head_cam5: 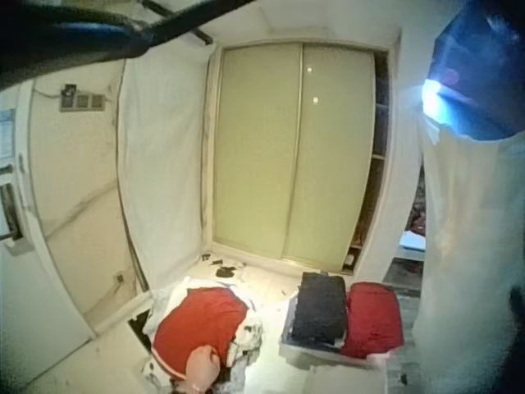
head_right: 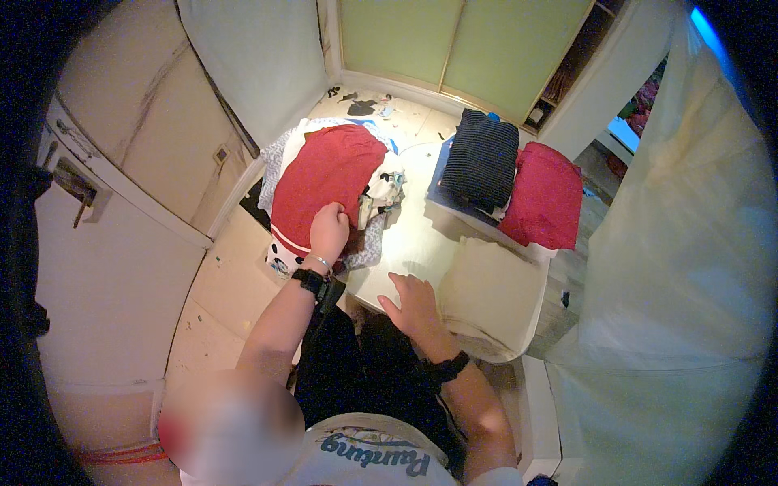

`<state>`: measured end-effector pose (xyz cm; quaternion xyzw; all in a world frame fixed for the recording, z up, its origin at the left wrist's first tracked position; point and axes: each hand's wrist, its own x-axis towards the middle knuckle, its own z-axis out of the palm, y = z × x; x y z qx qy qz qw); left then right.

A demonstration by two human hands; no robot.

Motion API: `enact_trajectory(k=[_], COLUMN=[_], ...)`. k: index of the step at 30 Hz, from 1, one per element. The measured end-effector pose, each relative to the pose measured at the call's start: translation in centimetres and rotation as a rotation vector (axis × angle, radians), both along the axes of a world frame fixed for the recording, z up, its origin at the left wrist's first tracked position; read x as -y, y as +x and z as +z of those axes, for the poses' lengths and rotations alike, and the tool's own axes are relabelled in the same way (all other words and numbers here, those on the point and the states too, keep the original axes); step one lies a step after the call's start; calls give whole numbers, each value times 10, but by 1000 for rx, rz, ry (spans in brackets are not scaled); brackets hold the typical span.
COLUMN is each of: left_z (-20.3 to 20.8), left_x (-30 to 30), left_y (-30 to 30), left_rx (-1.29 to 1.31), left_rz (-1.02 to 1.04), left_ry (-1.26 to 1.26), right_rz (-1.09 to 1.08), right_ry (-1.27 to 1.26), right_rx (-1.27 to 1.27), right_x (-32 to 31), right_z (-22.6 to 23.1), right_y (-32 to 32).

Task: The person folds various clothing items one by one on a table, including a cream-colored shirt, a red shirt, a patterned shirt, a brown shirt, and a white shirt. Each item is smoothed and folded into a neat stack.

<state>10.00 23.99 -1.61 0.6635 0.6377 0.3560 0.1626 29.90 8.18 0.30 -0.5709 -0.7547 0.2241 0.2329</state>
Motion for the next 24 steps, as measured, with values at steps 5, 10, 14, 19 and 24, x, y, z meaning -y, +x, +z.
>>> enact_trajectory(k=[5,10,14,19,24], left_z=[8,0,1,4,-28], left_x=[78,164,195,176,120], left_y=[18,25,25,-1,-12], left_rx=[59,120,133,172,190], left_rz=[-287,-727,-968,-386,-114], left_ry=[-5,-105,-227,-59,-156], right_rz=[-223,-457,-377,-311,-292], right_ry=[-321,-446,-661,-334,-278], right_rx=[-571,-1132,-1259,-905,-695], right_x=[7,-7,6,36,60], right_z=[-30,-8,-58,-72,-29], right_y=[4,-16,-4,17,26])
